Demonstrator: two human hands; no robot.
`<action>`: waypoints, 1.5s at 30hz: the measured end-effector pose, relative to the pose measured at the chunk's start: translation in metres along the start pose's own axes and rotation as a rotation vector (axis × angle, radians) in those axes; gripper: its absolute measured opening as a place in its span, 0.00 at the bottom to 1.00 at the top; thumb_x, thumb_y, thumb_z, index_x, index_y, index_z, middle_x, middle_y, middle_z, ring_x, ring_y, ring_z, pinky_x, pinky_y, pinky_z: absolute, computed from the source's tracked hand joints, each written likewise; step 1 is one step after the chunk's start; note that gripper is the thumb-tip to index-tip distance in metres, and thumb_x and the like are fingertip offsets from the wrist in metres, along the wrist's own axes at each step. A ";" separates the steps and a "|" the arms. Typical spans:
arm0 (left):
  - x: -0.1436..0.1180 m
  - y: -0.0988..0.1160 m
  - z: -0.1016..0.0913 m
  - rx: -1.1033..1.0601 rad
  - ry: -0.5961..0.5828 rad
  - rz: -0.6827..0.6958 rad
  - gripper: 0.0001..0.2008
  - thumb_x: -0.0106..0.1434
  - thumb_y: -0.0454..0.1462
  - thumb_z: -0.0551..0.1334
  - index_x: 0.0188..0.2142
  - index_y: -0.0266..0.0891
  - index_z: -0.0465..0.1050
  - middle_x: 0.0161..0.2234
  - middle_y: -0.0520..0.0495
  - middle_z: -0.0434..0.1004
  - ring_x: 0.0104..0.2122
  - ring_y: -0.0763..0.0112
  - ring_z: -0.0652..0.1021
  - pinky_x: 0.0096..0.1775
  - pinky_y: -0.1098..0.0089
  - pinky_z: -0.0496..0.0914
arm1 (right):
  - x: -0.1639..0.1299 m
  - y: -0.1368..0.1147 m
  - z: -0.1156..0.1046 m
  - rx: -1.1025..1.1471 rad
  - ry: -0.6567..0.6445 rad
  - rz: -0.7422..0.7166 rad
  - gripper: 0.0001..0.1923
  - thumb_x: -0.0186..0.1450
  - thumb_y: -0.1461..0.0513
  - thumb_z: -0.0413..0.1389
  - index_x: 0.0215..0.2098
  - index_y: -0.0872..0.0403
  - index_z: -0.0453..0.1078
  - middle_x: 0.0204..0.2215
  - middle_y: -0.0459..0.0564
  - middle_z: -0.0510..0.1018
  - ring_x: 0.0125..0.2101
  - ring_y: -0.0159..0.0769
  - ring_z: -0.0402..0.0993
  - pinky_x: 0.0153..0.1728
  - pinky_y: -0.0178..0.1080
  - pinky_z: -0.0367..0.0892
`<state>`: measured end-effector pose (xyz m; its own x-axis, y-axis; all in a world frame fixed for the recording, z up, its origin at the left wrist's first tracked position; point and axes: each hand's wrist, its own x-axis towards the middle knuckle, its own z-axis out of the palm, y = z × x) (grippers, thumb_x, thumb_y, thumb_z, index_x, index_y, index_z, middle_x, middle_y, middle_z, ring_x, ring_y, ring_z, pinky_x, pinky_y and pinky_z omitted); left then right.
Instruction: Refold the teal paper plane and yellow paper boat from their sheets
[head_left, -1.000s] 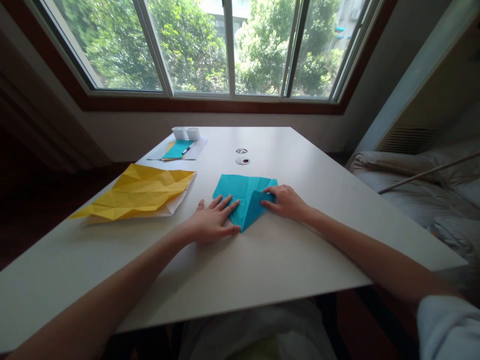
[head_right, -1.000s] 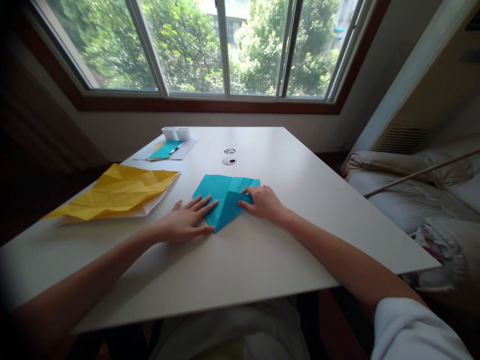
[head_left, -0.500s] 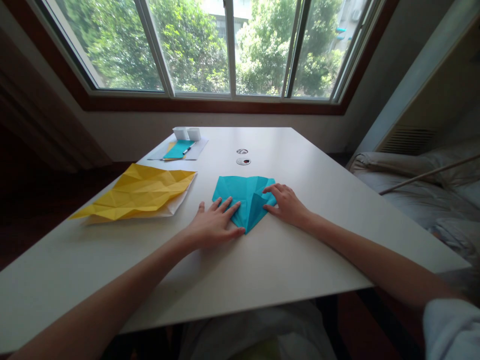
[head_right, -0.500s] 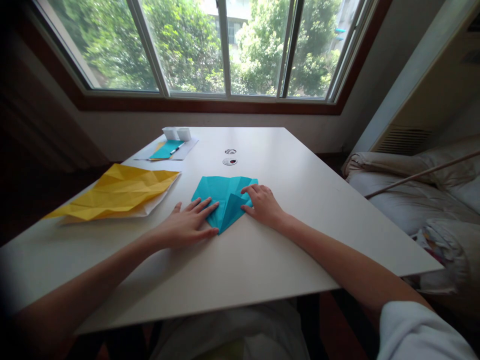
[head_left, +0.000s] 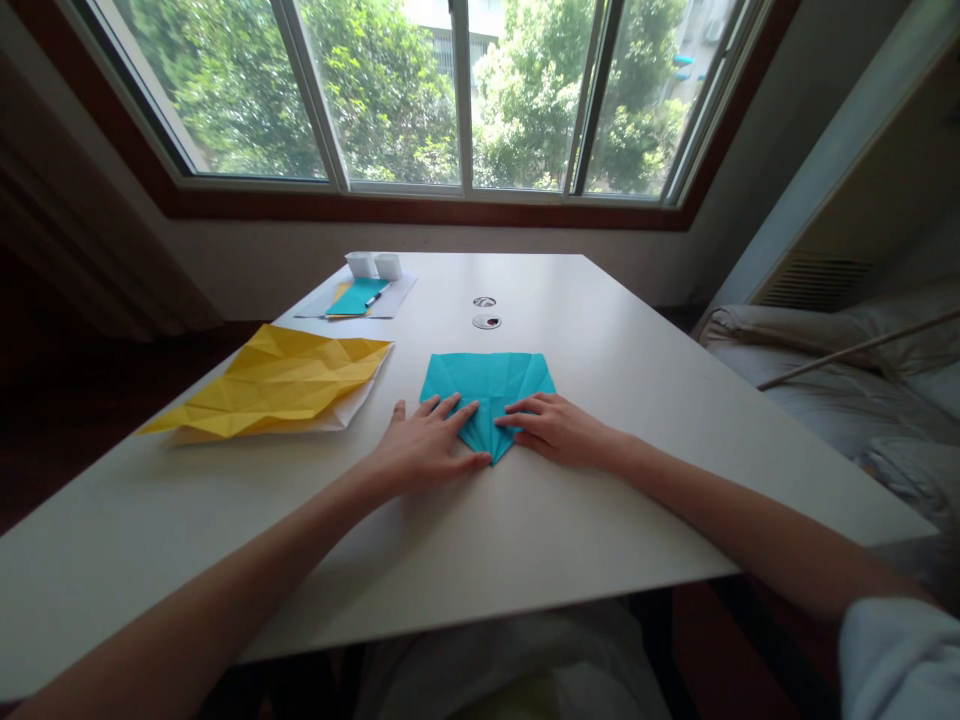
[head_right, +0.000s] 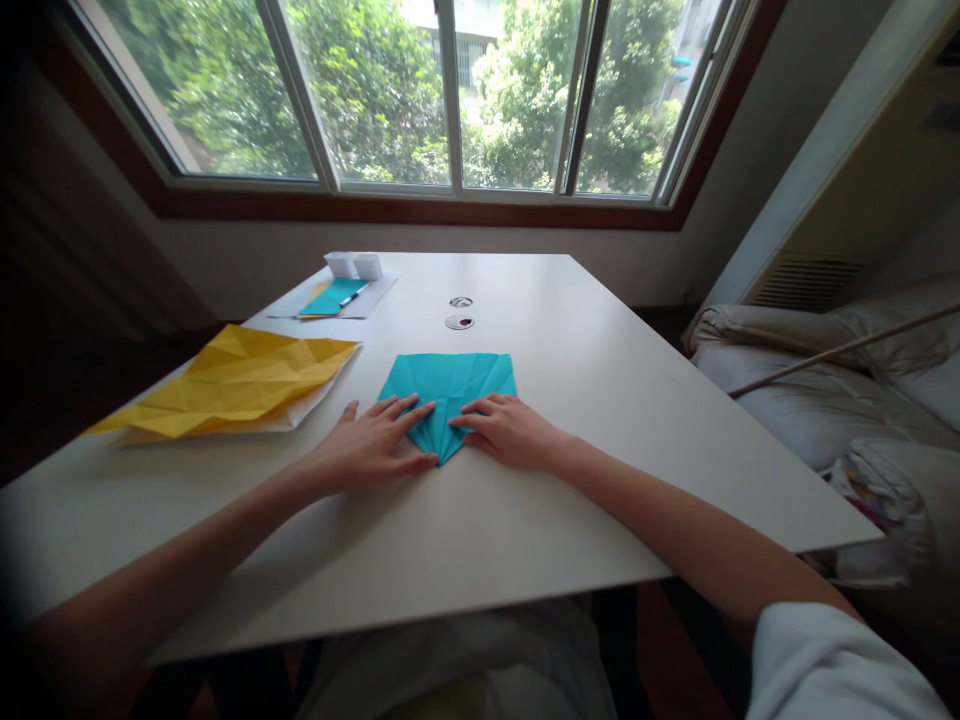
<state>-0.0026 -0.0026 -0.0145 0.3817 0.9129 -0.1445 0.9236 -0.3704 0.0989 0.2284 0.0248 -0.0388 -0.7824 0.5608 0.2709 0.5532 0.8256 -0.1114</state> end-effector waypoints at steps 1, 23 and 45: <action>0.000 0.000 0.000 -0.003 0.002 -0.001 0.42 0.53 0.65 0.44 0.63 0.50 0.46 0.64 0.44 0.45 0.61 0.46 0.51 0.54 0.36 0.41 | 0.000 -0.001 -0.001 -0.012 -0.003 0.002 0.17 0.67 0.58 0.46 0.53 0.48 0.66 0.48 0.53 0.72 0.45 0.42 0.69 0.47 0.48 0.62; 0.001 0.009 0.004 -0.029 0.039 -0.057 0.45 0.50 0.66 0.47 0.61 0.47 0.51 0.64 0.43 0.47 0.60 0.43 0.51 0.53 0.35 0.40 | 0.007 -0.011 0.004 0.070 0.051 0.153 0.14 0.65 0.57 0.49 0.45 0.50 0.71 0.42 0.52 0.74 0.42 0.38 0.69 0.45 0.42 0.62; 0.000 0.006 0.005 -0.038 0.018 -0.050 0.45 0.50 0.66 0.47 0.62 0.49 0.48 0.64 0.44 0.45 0.61 0.43 0.48 0.53 0.34 0.40 | -0.001 0.027 -0.004 -0.032 0.132 0.502 0.22 0.61 0.56 0.53 0.53 0.51 0.62 0.52 0.56 0.67 0.53 0.50 0.59 0.51 0.53 0.58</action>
<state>0.0032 -0.0056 -0.0190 0.3345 0.9330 -0.1327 0.9391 -0.3182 0.1297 0.2448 0.0462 -0.0380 -0.3773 0.8727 0.3098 0.8610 0.4538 -0.2298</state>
